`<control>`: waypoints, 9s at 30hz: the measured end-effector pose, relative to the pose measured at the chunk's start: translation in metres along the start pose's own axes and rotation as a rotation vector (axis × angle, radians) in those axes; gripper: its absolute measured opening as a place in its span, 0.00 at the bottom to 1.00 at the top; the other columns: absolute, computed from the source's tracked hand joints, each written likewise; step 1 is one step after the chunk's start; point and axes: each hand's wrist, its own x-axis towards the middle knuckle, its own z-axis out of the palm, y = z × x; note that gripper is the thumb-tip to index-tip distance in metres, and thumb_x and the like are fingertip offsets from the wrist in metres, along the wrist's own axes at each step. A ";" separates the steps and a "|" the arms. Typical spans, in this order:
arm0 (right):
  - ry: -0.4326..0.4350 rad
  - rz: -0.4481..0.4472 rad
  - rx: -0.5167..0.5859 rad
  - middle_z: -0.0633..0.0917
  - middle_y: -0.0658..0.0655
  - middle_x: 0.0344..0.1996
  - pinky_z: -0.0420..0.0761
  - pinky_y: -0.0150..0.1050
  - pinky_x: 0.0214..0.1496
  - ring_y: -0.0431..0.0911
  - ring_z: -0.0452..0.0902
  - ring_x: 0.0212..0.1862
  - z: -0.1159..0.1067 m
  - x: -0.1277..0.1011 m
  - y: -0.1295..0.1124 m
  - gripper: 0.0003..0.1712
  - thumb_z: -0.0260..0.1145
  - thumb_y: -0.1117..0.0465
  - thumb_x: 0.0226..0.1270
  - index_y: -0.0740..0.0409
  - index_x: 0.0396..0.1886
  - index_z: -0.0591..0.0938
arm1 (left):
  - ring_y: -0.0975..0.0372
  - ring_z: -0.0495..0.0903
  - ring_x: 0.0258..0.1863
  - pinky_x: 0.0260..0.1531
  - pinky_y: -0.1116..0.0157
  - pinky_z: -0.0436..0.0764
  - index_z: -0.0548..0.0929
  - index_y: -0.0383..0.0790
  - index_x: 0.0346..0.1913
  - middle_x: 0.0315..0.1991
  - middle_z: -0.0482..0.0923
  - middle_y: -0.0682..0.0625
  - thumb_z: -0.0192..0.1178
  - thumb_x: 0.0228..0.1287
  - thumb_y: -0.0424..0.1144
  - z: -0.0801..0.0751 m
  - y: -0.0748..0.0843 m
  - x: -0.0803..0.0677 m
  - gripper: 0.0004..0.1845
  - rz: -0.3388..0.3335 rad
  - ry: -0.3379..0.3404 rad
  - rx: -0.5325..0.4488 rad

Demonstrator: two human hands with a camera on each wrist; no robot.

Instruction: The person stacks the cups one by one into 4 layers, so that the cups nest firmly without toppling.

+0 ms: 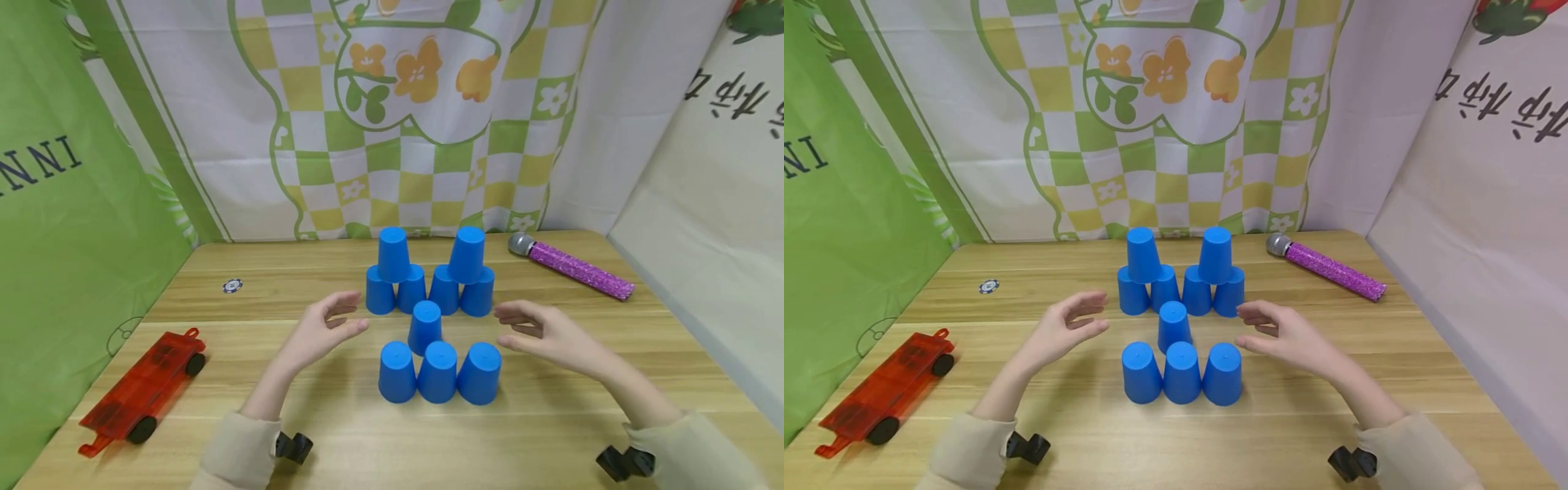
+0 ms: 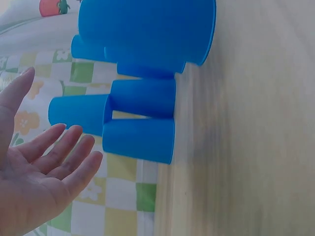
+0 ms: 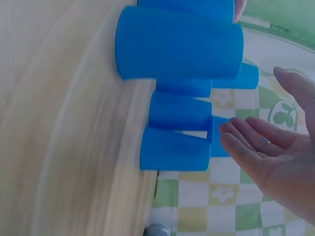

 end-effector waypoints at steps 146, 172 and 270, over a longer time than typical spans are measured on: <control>-0.061 0.111 -0.409 0.81 0.67 0.48 0.79 0.50 0.53 0.57 0.78 0.50 -0.022 0.183 -0.069 0.26 0.67 0.57 0.59 0.69 0.52 0.76 | 0.55 0.78 0.51 0.51 0.55 0.81 0.76 0.41 0.50 0.48 0.79 0.47 0.70 0.53 0.42 0.048 -0.004 -0.012 0.22 0.042 -0.207 -0.045; -0.126 0.126 -0.457 0.78 0.69 0.54 0.76 0.52 0.58 0.59 0.74 0.57 -0.020 0.183 -0.071 0.30 0.67 0.59 0.59 0.72 0.57 0.73 | 0.55 0.78 0.51 0.51 0.55 0.81 0.76 0.41 0.50 0.48 0.78 0.47 0.70 0.53 0.42 0.048 -0.004 -0.012 0.22 0.044 -0.206 -0.054; -0.167 -0.026 0.277 0.77 0.66 0.56 0.73 0.46 0.63 0.60 0.72 0.60 0.065 0.031 0.000 0.32 0.69 0.58 0.59 0.68 0.60 0.71 | 0.54 0.78 0.51 0.52 0.53 0.80 0.76 0.41 0.51 0.48 0.79 0.47 0.70 0.53 0.42 0.048 -0.004 -0.011 0.23 0.034 -0.203 -0.041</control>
